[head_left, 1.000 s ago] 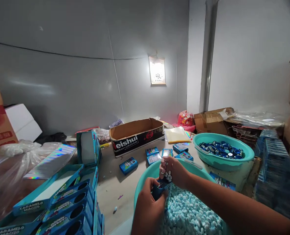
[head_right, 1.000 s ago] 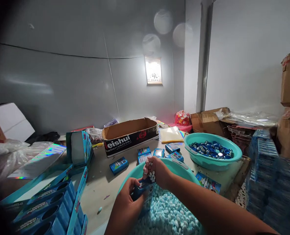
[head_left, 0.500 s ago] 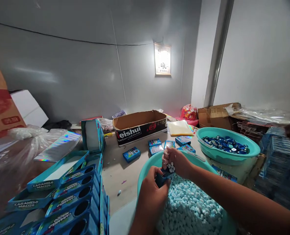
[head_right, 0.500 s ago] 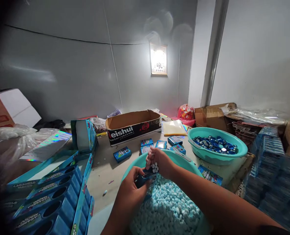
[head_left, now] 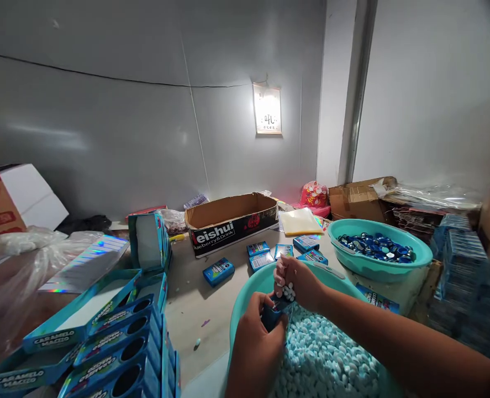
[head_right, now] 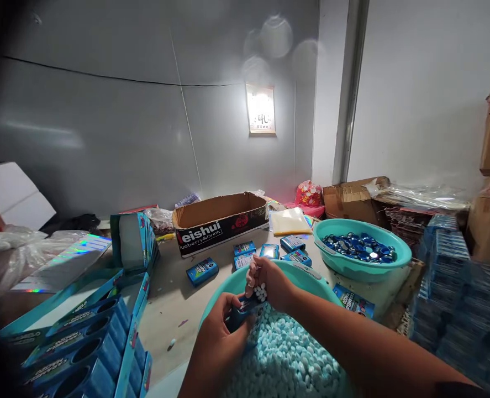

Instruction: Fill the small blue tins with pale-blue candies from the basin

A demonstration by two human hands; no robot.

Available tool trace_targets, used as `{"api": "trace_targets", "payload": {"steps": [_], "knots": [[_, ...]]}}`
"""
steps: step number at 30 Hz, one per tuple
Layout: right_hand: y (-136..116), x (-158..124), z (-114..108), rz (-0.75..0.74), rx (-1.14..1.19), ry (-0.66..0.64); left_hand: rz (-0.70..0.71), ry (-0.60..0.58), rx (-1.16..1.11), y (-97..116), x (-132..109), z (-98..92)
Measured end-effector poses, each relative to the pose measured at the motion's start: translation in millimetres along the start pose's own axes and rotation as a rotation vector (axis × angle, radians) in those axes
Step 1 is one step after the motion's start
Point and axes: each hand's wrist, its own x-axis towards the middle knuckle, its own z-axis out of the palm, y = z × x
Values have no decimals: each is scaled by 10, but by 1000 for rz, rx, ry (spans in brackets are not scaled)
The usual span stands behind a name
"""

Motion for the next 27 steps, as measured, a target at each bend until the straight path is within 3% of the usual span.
{"api": "trace_targets", "payload": {"steps": [22, 27], "knots": [[-71, -70, 65, -27, -59, 6, 2, 46, -85, 73, -43, -2], [-127, -55, 87, -115, 1, 48, 53, 87, -183, 79, -39, -15]]}}
